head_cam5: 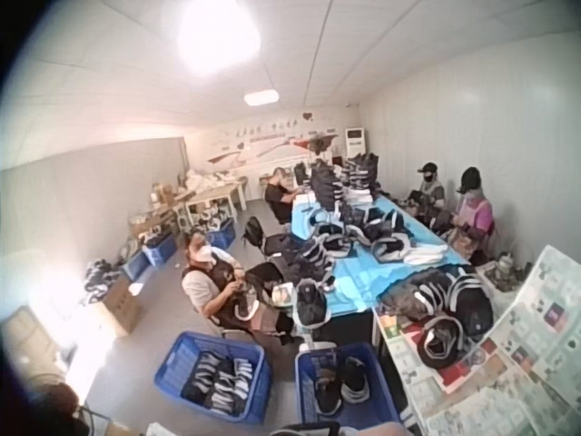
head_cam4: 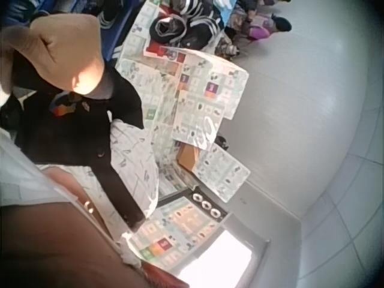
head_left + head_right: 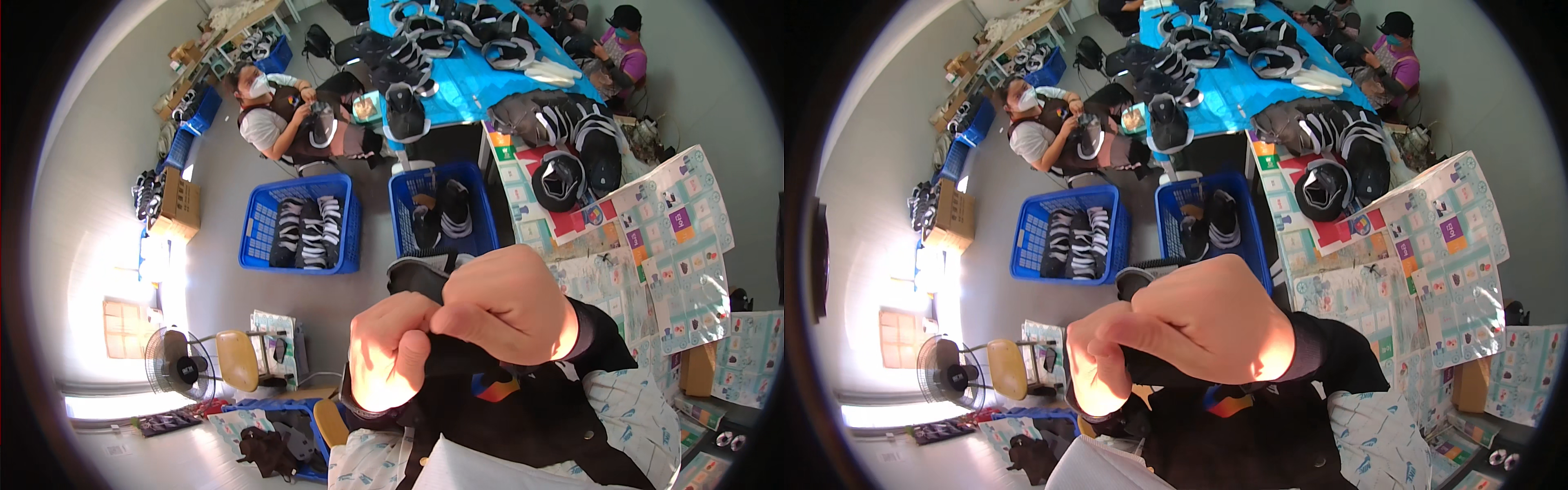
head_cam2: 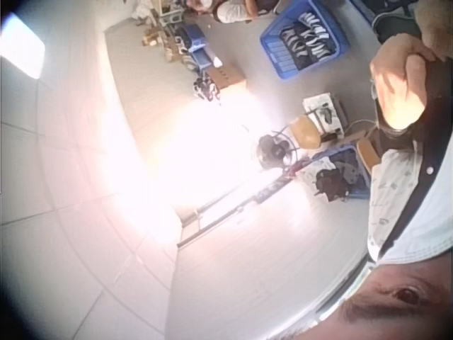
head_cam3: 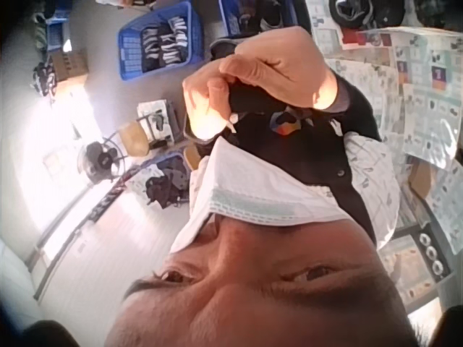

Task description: Applying glue to the interior and edges of shoe components using a specialized glue dispenser.

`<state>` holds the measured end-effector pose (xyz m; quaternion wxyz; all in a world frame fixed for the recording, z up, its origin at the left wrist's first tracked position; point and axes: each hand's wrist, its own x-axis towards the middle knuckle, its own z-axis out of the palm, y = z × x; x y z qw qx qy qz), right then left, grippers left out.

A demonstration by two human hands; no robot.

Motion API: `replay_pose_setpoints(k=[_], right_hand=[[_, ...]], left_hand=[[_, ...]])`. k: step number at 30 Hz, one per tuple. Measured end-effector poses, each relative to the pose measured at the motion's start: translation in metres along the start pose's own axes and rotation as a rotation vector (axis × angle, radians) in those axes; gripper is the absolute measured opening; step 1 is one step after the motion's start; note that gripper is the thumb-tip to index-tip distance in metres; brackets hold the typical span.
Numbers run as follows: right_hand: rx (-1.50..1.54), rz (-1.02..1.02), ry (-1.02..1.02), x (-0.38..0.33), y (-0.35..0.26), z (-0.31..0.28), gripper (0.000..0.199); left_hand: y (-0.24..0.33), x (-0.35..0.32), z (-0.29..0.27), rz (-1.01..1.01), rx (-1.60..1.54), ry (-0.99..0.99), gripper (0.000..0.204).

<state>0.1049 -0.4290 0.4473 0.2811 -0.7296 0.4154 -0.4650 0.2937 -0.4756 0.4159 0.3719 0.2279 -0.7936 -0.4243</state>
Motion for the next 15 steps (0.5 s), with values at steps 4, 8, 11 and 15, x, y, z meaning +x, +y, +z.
replay_pose_setpoints(k=[4,8,11,15], right_hand=[[-0.270,-0.247,0.692,0.009,-0.003,0.002,0.005],[-0.430,-0.594,0.464,-0.013,-0.006,-0.029,0.019],[-0.390,-0.571,0.468,-0.014,-0.007,-0.032,0.018],[-0.384,-0.588,0.485,-0.012,-0.004,-0.032,0.019]], left_hand=[[-0.025,-0.003,0.001,-0.083,-0.041,-0.022,0.060],[-0.038,-0.002,0.005,-0.245,-0.001,-0.023,0.071],[-0.055,-0.004,0.006,-0.184,-0.002,0.016,0.048],[-0.063,-0.005,0.006,-0.183,-0.009,0.069,0.033]])
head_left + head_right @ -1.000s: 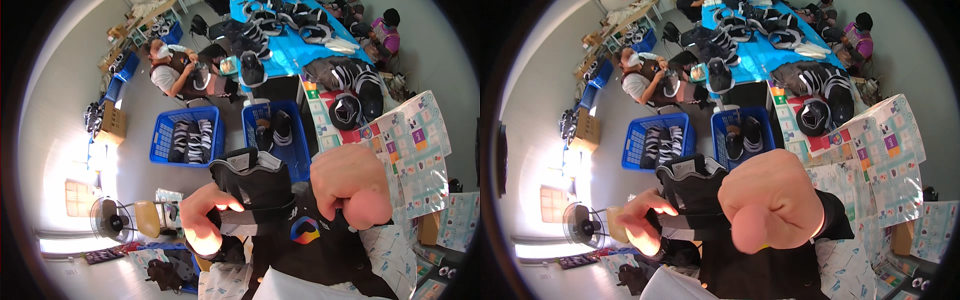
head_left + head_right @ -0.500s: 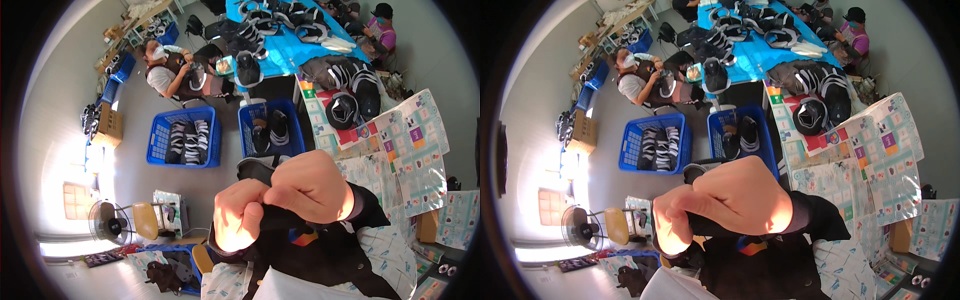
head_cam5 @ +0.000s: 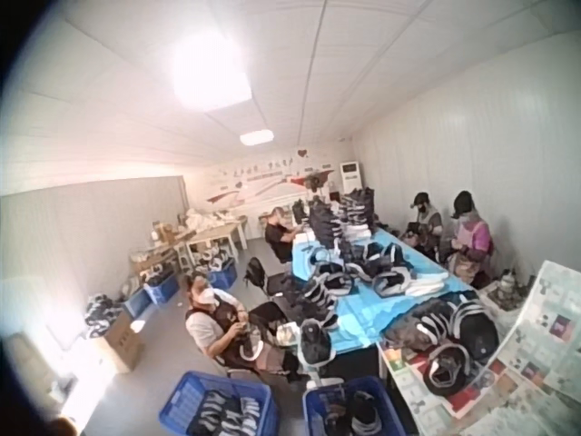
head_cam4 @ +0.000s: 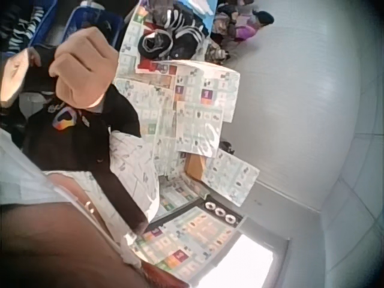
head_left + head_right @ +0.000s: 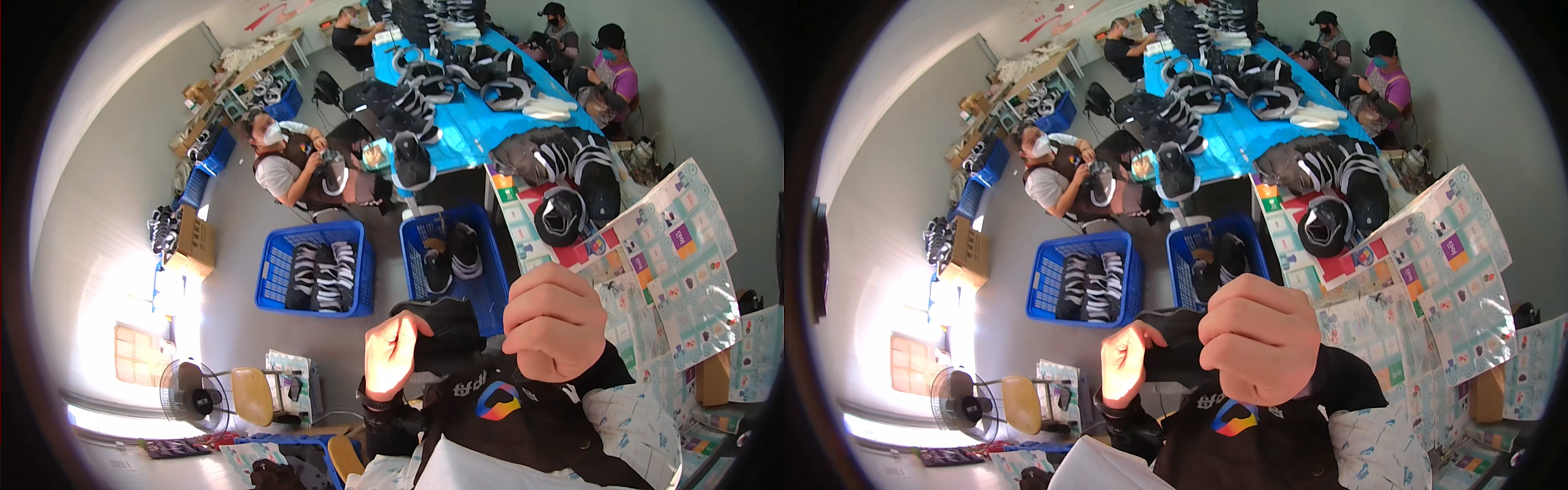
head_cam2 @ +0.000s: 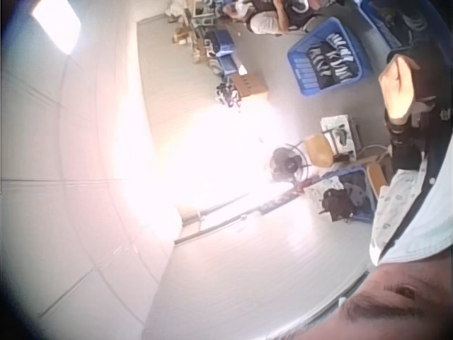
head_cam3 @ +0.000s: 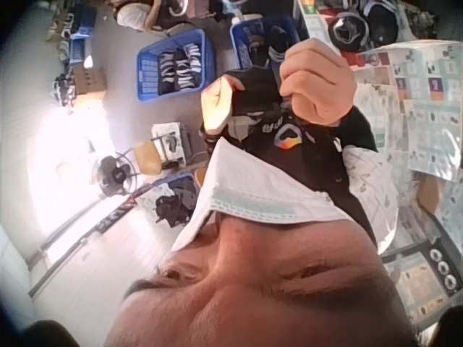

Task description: Applying glue to the interior and edges of shoe components using a specialized glue dispenser.

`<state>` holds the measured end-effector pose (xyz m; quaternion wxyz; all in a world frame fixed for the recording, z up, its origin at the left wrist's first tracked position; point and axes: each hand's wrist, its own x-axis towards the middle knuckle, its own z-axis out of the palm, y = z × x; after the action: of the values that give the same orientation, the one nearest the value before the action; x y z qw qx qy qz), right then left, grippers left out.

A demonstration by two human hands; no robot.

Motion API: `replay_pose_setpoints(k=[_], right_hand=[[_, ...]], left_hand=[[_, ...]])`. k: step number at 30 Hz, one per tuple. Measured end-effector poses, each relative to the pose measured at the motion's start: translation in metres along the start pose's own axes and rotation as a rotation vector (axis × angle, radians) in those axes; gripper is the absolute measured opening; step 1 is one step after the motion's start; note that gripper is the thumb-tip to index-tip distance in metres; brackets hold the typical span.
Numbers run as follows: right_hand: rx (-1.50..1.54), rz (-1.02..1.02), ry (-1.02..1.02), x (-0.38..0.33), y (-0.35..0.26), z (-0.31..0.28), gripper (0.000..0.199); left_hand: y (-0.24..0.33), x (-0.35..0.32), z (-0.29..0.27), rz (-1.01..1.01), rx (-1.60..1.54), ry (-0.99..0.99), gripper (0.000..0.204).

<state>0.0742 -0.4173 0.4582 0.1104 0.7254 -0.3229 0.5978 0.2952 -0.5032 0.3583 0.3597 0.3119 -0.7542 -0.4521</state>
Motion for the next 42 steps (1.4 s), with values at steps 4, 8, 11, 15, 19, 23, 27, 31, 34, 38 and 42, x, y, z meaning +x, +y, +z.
replay_pose_setpoints(k=[4,8,11,15,19,23,27,31,34,38,42], right_hand=[[0.002,0.045,0.060,0.004,0.002,-0.005,0.021],[0.015,0.048,0.085,0.007,0.000,-0.008,0.023],[0.020,0.048,0.094,0.006,0.000,-0.007,0.024],[0.013,0.066,0.129,0.006,0.004,-0.005,0.025],[0.268,0.198,0.347,0.023,-0.013,0.001,0.033],[0.844,-0.081,0.503,-0.005,-0.033,-0.030,0.060],[1.546,-0.393,-0.540,0.034,-0.034,-0.070,0.032],[1.656,-0.514,-0.630,0.048,-0.053,-0.054,0.054],[1.294,-0.187,0.465,0.031,-0.061,-0.028,0.052],[0.049,-0.100,0.373,0.024,-0.020,0.003,0.075],[0.234,0.605,-0.491,0.024,-0.021,0.020,0.056]], left_hand=[[-0.018,-0.002,-0.002,-0.103,0.026,0.032,0.027],[-0.026,-0.005,-0.002,-0.110,0.067,0.062,0.030],[-0.032,-0.001,-0.002,-0.111,0.088,0.064,0.027],[-0.043,0.005,-0.001,-0.088,0.062,0.112,0.025],[-0.055,0.001,-0.008,-0.071,0.054,0.136,0.024],[-0.063,0.006,0.002,-0.072,0.011,0.106,0.025],[-0.073,-0.014,-0.005,-0.135,0.058,0.146,0.022],[-0.074,-0.013,0.000,-0.047,0.057,0.144,0.023],[-0.081,-0.017,-0.005,-0.091,0.039,0.154,0.025],[-0.090,-0.014,-0.022,-0.151,0.048,0.163,0.025],[-0.117,-0.010,-0.035,-0.176,0.026,0.193,0.025]])
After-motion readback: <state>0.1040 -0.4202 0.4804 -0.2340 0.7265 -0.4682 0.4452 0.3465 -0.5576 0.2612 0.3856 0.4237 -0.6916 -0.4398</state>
